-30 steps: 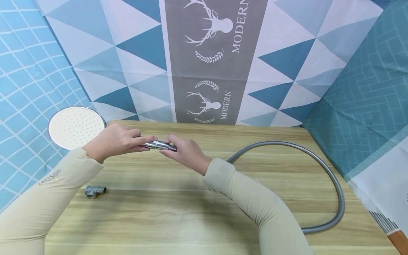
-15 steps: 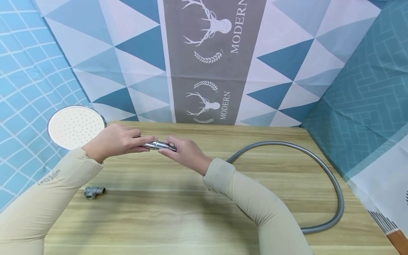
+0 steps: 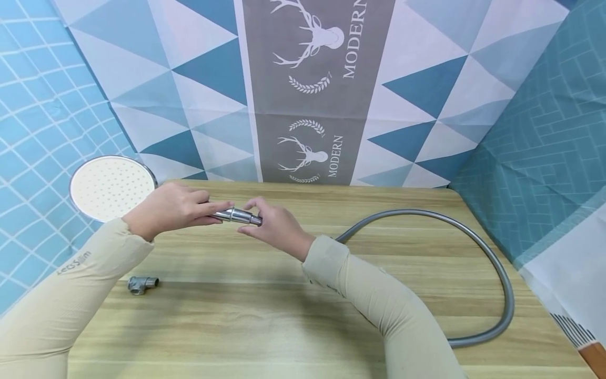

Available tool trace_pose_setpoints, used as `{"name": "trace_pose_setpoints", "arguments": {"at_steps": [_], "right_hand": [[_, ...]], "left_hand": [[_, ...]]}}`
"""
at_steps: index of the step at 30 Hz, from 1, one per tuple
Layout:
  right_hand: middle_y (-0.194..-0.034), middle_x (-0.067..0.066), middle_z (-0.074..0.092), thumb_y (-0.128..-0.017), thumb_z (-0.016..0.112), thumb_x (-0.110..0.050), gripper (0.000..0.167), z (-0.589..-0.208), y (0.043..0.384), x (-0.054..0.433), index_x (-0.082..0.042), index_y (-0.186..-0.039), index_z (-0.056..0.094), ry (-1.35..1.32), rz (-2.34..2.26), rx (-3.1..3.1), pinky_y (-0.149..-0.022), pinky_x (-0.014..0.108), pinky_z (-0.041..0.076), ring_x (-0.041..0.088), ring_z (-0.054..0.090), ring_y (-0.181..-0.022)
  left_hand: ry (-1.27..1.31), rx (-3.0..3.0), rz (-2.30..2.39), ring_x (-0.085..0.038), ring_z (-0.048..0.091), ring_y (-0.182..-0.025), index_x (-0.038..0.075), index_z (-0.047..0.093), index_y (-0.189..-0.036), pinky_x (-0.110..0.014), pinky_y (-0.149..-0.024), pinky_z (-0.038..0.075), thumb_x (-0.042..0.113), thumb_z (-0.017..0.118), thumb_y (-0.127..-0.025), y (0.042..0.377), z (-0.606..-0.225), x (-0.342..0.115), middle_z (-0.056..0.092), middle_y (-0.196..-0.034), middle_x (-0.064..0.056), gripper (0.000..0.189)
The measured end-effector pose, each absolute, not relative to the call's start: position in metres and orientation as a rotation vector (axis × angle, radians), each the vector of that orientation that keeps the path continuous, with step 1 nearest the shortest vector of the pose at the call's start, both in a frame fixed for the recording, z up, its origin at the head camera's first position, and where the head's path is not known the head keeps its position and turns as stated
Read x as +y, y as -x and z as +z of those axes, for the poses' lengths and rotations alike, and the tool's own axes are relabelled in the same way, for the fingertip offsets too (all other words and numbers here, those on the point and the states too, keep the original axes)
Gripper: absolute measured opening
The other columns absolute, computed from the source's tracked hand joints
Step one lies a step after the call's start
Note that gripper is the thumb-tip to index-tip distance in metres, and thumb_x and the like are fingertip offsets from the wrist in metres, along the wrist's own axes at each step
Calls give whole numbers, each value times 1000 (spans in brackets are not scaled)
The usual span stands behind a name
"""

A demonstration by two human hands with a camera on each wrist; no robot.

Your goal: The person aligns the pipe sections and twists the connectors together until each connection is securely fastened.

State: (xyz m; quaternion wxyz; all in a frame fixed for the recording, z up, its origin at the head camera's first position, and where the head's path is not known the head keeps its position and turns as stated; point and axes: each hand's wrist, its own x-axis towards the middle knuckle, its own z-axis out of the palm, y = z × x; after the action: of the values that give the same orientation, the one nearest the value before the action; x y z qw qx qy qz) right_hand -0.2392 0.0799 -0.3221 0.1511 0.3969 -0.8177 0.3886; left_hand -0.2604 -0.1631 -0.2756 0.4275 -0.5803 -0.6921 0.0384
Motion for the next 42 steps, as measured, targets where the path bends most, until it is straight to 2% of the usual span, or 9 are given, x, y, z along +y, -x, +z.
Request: {"name": "trace_pose_setpoints", "arguments": {"at_steps": [4,7,11,18,26,34,42], "right_hand": [[-54,-2,52,-76,79,-2,34,-325,239,80,-2,-99,53,-1151,1171,-2258,-44,19,31,0,36,-47],[-67,7,65,-76,78,0,29,-325,240,81,-1,-93,55,-1161,1205,-2215,-46,19,37,1,44,-51],[-84,14,71,-76,78,2,23,-326,241,81,1,-86,57,-1166,1248,-2178,-48,20,42,3,51,-57],[-72,11,67,-75,77,2,18,-325,240,80,2,-87,64,-1142,1335,-2196,-46,20,39,2,45,-54],[-72,12,67,-77,77,1,17,-324,239,79,4,-89,65,-1132,1424,-2273,-44,20,36,1,43,-50],[-70,9,66,-79,76,-2,16,-324,239,81,4,-92,67,-1129,1408,-2302,-45,20,37,1,43,-50],[-66,2,61,-83,73,-6,14,-323,238,82,2,-93,68,-1131,1365,-2344,-45,20,35,0,40,-49]], "left_hand": [[1442,-1710,98,-10,25,-39,21,68,-107,-26,-35,20,43,38,-103,260,-275,-162,43,-57,2,38],[1437,-1700,91,-10,25,-38,22,68,-107,-26,-35,19,43,38,-102,261,-275,-161,42,-56,2,37],[1442,-1692,75,-10,26,-38,21,68,-106,-26,-35,20,42,39,-102,261,-276,-159,43,-56,1,36],[1452,-1703,64,-11,26,-38,18,67,-105,-26,-35,21,42,37,-103,262,-279,-160,43,-57,0,38],[1482,-1754,64,-11,28,-39,18,66,-110,-25,-35,23,41,33,-104,259,-280,-162,46,-57,-1,40],[1477,-1742,71,-11,29,-39,19,64,-108,-25,-35,23,42,34,-104,259,-281,-161,45,-57,0,38],[1474,-1751,66,-11,29,-39,19,67,-107,-25,-35,23,43,33,-104,260,-283,-162,45,-57,0,42]]}}
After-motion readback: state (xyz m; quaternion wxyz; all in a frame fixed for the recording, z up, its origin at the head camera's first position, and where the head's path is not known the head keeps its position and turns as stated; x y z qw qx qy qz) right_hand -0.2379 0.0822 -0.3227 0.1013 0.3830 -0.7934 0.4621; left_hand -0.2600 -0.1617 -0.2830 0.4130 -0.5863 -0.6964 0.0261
